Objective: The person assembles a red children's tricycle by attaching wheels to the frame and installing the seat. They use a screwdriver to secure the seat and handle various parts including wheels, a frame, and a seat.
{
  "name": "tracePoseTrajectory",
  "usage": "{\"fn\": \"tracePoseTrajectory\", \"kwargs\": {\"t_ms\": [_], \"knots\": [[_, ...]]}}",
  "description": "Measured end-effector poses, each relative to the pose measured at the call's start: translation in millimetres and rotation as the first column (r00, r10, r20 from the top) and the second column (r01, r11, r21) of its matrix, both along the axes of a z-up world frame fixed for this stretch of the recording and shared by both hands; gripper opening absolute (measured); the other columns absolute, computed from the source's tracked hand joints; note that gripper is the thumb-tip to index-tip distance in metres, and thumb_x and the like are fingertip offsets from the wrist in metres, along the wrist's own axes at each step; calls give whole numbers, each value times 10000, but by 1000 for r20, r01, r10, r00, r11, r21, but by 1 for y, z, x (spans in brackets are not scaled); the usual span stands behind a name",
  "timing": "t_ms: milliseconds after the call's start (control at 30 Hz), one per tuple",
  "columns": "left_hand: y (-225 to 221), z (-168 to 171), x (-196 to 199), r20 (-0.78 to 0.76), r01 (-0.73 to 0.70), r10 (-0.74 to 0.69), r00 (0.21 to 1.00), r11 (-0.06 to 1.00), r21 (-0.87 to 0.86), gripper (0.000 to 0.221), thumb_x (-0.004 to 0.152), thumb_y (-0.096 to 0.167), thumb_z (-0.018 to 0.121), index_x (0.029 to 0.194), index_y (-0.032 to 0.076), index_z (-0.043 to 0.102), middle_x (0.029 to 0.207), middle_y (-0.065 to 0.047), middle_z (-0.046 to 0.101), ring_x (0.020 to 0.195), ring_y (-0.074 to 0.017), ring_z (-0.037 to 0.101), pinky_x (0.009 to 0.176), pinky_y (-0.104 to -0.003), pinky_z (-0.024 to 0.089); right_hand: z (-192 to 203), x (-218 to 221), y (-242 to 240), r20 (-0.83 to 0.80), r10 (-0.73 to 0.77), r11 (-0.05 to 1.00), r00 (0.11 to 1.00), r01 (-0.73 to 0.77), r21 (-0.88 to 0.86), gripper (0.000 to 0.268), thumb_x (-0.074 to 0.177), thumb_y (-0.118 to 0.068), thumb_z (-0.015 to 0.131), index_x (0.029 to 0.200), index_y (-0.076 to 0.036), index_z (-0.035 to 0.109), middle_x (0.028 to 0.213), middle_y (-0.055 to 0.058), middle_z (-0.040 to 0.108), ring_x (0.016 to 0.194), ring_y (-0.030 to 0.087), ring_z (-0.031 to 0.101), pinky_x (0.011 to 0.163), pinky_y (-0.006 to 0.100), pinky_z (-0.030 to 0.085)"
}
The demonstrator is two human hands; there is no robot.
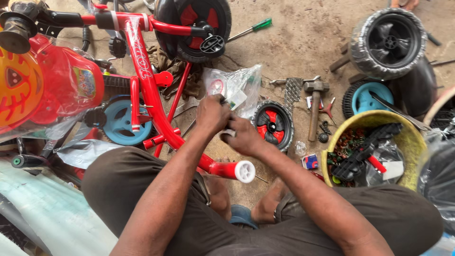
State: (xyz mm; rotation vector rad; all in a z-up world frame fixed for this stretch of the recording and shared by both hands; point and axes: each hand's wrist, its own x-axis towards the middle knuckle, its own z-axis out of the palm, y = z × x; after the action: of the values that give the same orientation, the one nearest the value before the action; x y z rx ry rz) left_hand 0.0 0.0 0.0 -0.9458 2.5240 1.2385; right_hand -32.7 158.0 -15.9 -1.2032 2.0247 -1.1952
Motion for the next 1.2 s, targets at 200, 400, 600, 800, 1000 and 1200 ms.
{"fn": "tracePoseTrajectory", "kwargs": {"t_ms": [200, 400, 600, 800, 1000, 1200], "knots": [[-6, -21, 0, -189, 24, -87, 978, 949, -313, 93, 1000, 50, 509, 941, 41, 580, 711, -131, 661, 558, -256, 631, 482, -441, 475, -78, -97, -35, 325, -392, 907, 861, 304, 291, 436, 806, -96, 573, 1194, 55, 702, 1230, 246, 707, 1109, 361, 678, 992, 476, 557], [5, -22, 2, -444, -59, -185, 877, 875, -481, 41, 967, 52, 533, 979, 37, 569, 625, -62, 582, 465, -155, 510, 407, -356, 385, -199, -104, -92, -308, -312, 682, 899, 438, 585, 340, 877, -190, 622, 1141, 24, 642, 1129, 243, 632, 1070, 375, 596, 957, 524, 453], [2, -29, 3, -394, -40, -162, 905, 889, -457, 79, 1018, 105, 546, 993, 33, 565, 632, -43, 577, 413, -119, 496, 321, -303, 374, -229, -81, -101, -251, -400, 735, 881, 472, 487, 268, 973, -239, 583, 1088, 3, 598, 1074, 200, 613, 978, 332, 604, 889, 494, 472], [-7, -32, 1, -258, -73, -70, 964, 858, -508, 112, 1062, 131, 505, 1004, 57, 566, 568, -54, 571, 397, -161, 500, 335, -345, 351, -87, -89, -34, -27, 33, 843, 999, -13, 539, 167, 893, -158, 592, 996, -36, 640, 974, 150, 650, 893, 270, 622, 806, 440, 536], [-11, -17, 4, -210, -39, -49, 977, 918, -396, 174, 1079, 220, 504, 993, 80, 559, 620, -73, 614, 488, -202, 586, 410, -386, 427, -9, -130, 40, 89, -452, 858, 887, 460, -229, 111, 954, -123, 727, 1033, -61, 680, 959, 84, 717, 813, 193, 698, 716, 334, 583], [-10, 3, 9, -130, -14, -29, 991, 947, -322, 223, 1085, 284, 527, 987, 91, 577, 640, -103, 627, 545, -282, 618, 506, -446, 473, -75, -176, 132, 328, -932, 205, 152, 969, 134, 145, 920, -67, 663, 1038, -3, 716, 979, 145, 757, 828, 214, 747, 708, 345, 624]]}}
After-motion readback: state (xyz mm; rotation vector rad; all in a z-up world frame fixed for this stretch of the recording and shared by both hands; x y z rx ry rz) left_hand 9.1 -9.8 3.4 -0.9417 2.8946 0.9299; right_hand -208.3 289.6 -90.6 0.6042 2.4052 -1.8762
